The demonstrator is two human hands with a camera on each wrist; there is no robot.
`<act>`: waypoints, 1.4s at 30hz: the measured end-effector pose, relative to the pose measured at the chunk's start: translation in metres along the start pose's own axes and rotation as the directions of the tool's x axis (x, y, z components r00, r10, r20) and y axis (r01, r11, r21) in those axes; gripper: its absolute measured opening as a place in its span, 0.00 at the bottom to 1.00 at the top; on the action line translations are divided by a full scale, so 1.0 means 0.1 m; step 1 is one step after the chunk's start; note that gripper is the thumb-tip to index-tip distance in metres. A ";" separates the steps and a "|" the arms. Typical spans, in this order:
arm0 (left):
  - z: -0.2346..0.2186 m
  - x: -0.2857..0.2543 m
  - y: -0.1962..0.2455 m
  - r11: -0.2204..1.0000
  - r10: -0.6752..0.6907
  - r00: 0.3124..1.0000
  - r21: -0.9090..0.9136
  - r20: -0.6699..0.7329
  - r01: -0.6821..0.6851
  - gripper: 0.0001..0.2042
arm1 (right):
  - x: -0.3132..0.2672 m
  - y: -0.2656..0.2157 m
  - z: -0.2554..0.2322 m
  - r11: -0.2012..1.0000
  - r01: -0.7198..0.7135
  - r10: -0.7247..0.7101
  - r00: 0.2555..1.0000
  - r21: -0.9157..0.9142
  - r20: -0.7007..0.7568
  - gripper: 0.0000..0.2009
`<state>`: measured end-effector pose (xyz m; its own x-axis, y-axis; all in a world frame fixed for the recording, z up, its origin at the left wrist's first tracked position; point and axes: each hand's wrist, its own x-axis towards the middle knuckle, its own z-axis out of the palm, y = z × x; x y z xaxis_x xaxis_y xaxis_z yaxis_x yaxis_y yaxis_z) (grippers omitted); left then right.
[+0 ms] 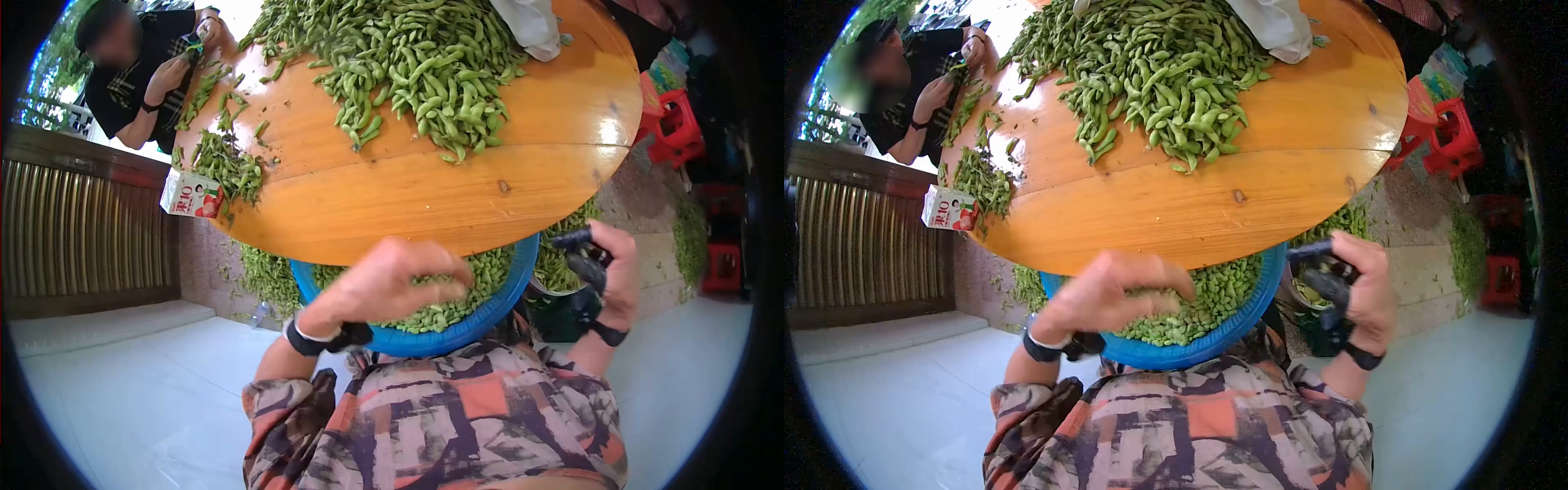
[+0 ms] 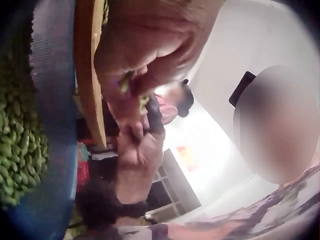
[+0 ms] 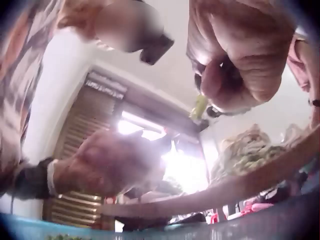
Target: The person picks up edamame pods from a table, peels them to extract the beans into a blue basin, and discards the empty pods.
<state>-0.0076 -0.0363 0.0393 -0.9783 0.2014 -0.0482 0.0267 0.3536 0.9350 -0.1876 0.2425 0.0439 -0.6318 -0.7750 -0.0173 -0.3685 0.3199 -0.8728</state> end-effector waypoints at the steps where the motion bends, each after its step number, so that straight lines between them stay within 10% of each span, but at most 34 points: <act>1: -0.10 0.02 -0.01 0.978 0.011 0.992 0.209 -0.126 0.016 0.09 | -0.07 0.07 -0.16 0.981 0.011 0.004 0.997 -0.195 0.076 0.11; 5: -0.68 0.30 -0.42 0.709 0.208 0.756 0.628 -0.620 0.320 0.08 | -0.29 0.44 -0.24 0.931 -0.187 0.084 0.945 -0.313 -0.315 0.11; 8: -0.93 0.45 -0.55 0.552 0.275 0.770 0.750 -0.576 0.364 0.08 | -0.32 0.58 -0.37 0.874 -0.340 0.211 0.909 -0.348 -0.360 0.13; 15: -0.89 0.49 -0.61 0.632 0.214 0.775 0.689 -0.595 0.355 0.07 | -0.09 0.08 -0.03 0.986 -0.160 0.166 0.942 0.044 -0.293 0.18; 18: -0.66 0.44 -0.37 0.816 0.147 0.726 0.498 -0.672 0.295 0.05 | 0.12 -0.06 0.35 0.946 -0.113 0.176 0.966 0.303 -0.190 0.17; 20: -0.43 0.39 -0.16 0.929 -0.185 0.756 0.139 -0.629 0.342 0.04 | 0.25 -0.12 0.65 0.917 -0.102 0.160 0.980 0.385 -0.122 0.14; 26: 0.16 0.26 -0.14 0.875 -0.379 0.811 -0.457 -0.445 0.158 0.03 | 0.47 -0.33 1.08 0.803 -0.035 0.025 0.999 0.595 0.026 0.16; 36: 0.45 0.23 -0.30 0.997 -0.071 0.687 -0.060 -0.723 0.041 0.04 | 0.44 -0.27 1.10 0.772 -0.084 0.038 0.996 0.630 0.086 0.11; 38: 0.41 0.18 -0.21 0.817 -0.387 0.774 -0.575 -0.501 0.035 0.03 | 0.47 -0.25 1.08 0.793 -0.066 0.024 0.997 0.605 0.076 0.10; 40: 0.37 0.16 -0.19 0.625 -0.400 0.836 -0.779 -0.376 -0.051 0.03 | 0.48 -0.19 1.03 0.328 -0.309 0.008 0.946 0.893 0.325 0.09; 41: 0.36 0.15 -0.18 0.376 -0.369 0.894 -0.920 -0.254 -0.106 0.04 | 0.48 -0.17 1.04 0.329 -0.311 0.007 0.945 0.892 0.327 0.09; 42: 0.36 0.15 -0.17 0.379 -0.369 0.893 -0.919 -0.258 -0.109 0.04 | 0.49 -0.15 1.04 0.294 -0.320 -0.009 0.941 0.901 0.337 0.09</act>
<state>-0.0157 -0.0066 0.0098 -0.9364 -0.1862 -0.2973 -0.0719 -0.7277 0.6821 -0.1421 0.1429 0.0048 -0.3617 -0.9162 -0.1727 0.7080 -0.1494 -0.6902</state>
